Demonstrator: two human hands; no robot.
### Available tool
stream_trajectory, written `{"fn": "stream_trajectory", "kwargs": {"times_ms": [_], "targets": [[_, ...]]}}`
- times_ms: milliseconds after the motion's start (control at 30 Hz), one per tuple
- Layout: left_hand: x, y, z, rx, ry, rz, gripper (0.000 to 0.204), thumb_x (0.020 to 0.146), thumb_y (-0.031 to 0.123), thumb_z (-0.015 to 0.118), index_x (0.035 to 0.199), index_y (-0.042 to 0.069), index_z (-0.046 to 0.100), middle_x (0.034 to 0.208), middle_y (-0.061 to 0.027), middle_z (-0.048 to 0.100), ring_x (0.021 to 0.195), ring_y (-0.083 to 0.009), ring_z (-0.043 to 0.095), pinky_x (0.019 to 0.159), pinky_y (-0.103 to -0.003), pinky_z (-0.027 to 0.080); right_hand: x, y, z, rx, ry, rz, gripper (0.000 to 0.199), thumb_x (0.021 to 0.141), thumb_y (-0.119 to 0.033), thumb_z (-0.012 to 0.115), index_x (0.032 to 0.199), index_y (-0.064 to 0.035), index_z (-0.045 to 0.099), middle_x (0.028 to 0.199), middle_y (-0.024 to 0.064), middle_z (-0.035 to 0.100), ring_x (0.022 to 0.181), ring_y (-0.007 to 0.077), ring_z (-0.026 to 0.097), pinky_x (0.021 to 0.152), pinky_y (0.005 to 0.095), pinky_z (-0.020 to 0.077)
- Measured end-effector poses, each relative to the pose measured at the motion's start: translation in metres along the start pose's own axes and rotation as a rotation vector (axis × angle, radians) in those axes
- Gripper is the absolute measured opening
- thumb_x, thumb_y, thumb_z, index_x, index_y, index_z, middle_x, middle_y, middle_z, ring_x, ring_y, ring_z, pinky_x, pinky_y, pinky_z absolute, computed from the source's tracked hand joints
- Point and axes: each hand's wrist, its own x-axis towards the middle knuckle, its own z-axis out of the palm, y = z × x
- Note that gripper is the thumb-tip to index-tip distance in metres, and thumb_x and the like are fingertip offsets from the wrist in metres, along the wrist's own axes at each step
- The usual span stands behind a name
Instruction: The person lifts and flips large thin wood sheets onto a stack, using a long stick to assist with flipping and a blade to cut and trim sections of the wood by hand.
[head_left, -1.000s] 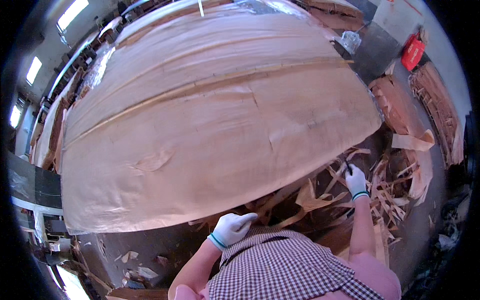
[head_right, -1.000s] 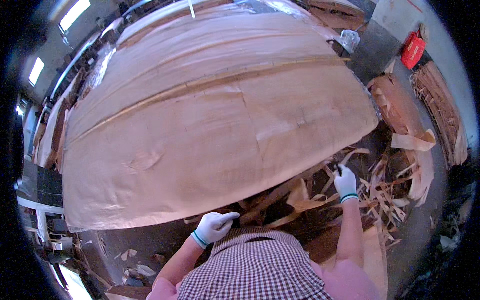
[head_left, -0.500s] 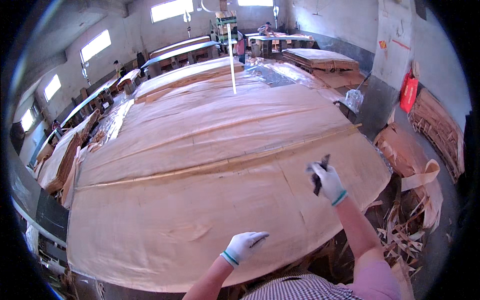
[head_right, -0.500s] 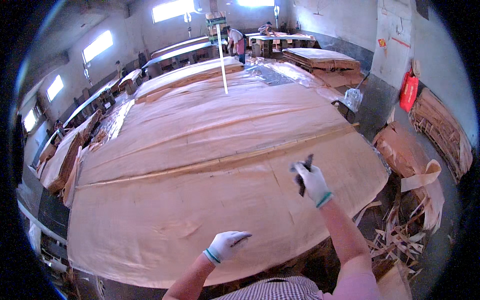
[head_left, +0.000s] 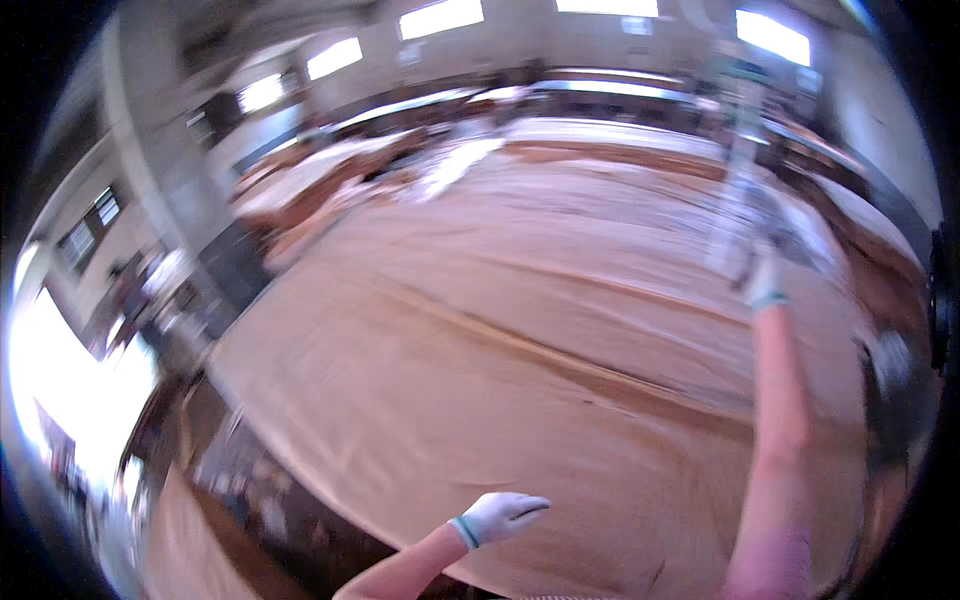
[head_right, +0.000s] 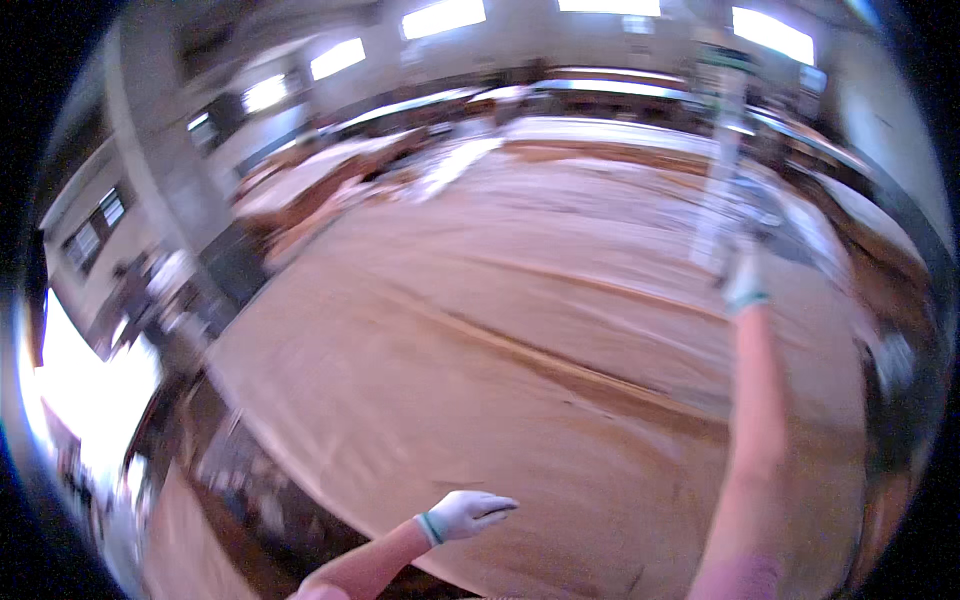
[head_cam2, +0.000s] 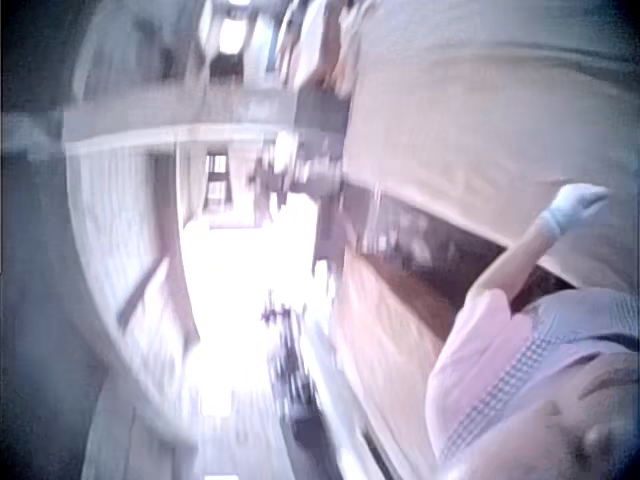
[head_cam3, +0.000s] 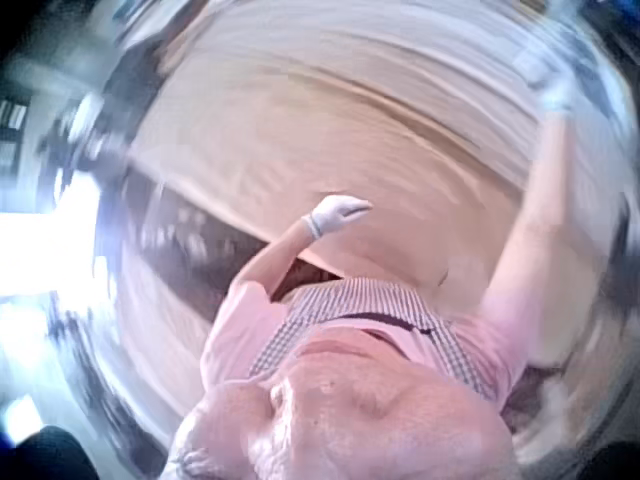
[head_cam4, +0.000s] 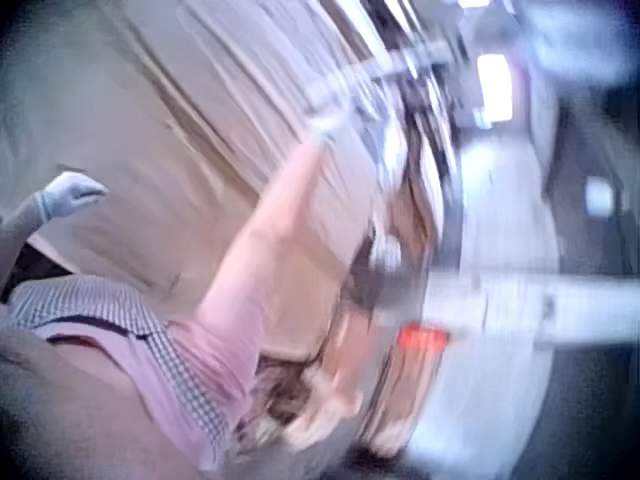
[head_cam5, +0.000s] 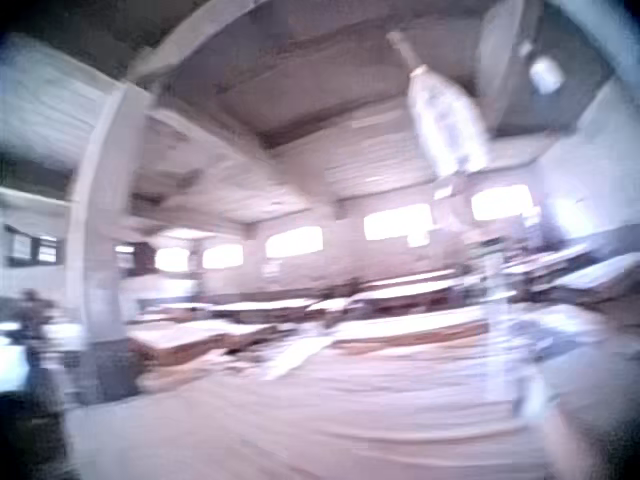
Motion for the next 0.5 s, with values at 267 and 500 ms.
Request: {"fn": "stream_trajectory", "kwargs": {"times_ms": [267,500], "targets": [[0.003,0.029,0.003,0.006,0.058,-0.161,0.025,0.092,0.024,0.050,0.114,0.015,0.060,0.096,-0.0104,0.064,0.088,-0.0292,0.061,0.077,-0.038,0.049,0.097,-0.029,0.017,-0.094,-0.149,0.046,0.032,0.087,-0.028,0.060,0.103,-0.0002,0.063,0.090,0.0112,0.064,0.080,0.0237,0.060,0.073,0.0333,0.0487],[0.077,0.043,-0.019,0.142,0.082,0.113,0.021,0.088,0.022,0.054,0.104,0.013,0.062,0.089,-0.0114,0.063,0.084,-0.0318,0.060,0.074,-0.042,0.049,0.017,-0.033,-0.002,-0.365,-0.079,-0.416,0.046,0.092,-0.036,0.054,0.122,-0.0011,0.055,0.114,0.0114,0.057,0.103,0.0197,0.051,0.090,0.0332,0.0395]]}}
